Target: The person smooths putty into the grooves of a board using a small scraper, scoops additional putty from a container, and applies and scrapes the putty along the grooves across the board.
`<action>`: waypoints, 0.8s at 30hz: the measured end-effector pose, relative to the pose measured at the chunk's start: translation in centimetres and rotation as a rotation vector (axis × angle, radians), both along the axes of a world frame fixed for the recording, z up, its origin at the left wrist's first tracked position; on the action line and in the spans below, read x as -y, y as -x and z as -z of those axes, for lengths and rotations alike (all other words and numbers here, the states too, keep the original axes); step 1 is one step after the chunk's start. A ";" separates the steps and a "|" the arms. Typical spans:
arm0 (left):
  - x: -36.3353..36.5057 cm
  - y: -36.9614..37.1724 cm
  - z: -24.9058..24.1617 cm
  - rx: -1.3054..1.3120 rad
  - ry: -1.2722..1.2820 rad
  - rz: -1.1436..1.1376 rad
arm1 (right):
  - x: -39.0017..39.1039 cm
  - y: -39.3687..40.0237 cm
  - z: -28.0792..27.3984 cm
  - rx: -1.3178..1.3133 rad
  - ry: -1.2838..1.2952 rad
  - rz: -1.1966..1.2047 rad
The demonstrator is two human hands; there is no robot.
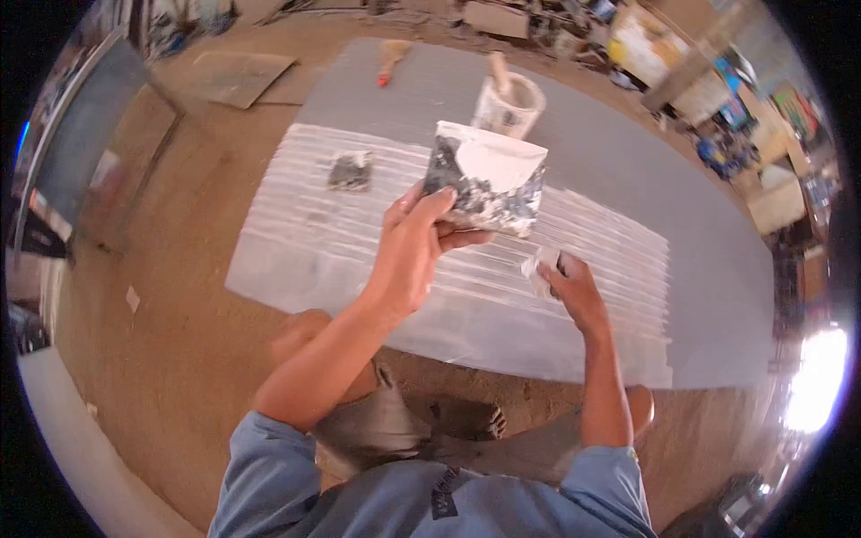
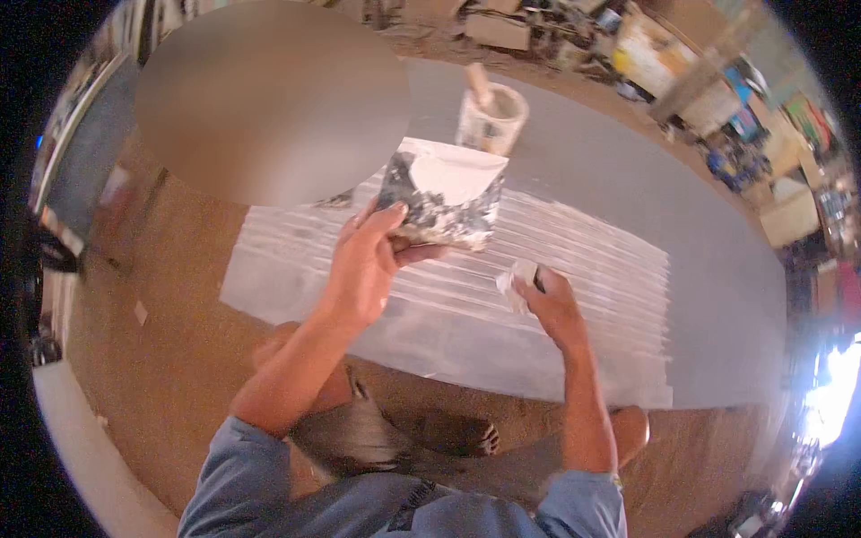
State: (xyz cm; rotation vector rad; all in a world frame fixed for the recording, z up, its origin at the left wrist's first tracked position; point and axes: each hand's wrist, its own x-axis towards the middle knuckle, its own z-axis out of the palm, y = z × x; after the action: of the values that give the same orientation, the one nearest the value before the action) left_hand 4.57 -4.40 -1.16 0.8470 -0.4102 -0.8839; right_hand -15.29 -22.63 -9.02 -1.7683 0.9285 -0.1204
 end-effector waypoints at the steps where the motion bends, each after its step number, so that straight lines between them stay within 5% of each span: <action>1: -0.3 0.7 -0.1 0.013 -0.006 -0.034 | -0.5 0.1 0.3 0.013 -0.006 -0.034; 3: -0.2 1.5 0.2 -0.023 0.050 -0.046 | -0.8 -0.3 0.7 -0.225 0.735 -0.067; 4: -0.2 1.8 0.2 -0.060 0.060 -0.059 | -1.1 -1.6 2.0 0.085 0.929 0.016; 7: -0.6 1.8 -0.6 -0.037 0.144 -0.067 | -3.1 -8.8 4.3 0.207 0.772 -0.242; 8: -1.7 1.3 -0.8 0.277 -0.151 -0.027 | -4.3 -11.9 5.5 0.182 0.776 -0.315; 13: 2.8 8.0 5.2 0.852 -0.608 -0.763 | -8.0 -18.6 8.7 0.037 0.846 -0.452; 15: 2.5 12.4 4.1 0.826 -0.427 -0.733 | -8.2 -18.0 9.0 0.030 0.865 -0.448; 17: 1.4 5.3 1.6 0.083 0.099 -0.193 | -8.1 -23.2 8.8 0.002 0.866 -0.479; 24: 2.4 6.6 2.0 -0.075 0.127 -0.253 | -8.1 -21.3 9.0 0.021 0.865 -0.447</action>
State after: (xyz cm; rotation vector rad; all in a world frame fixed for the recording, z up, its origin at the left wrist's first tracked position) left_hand -2.05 -6.83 -3.19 0.7276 -0.2829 -0.6463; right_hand 5.97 -14.49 -18.01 -2.7234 0.4482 -0.2784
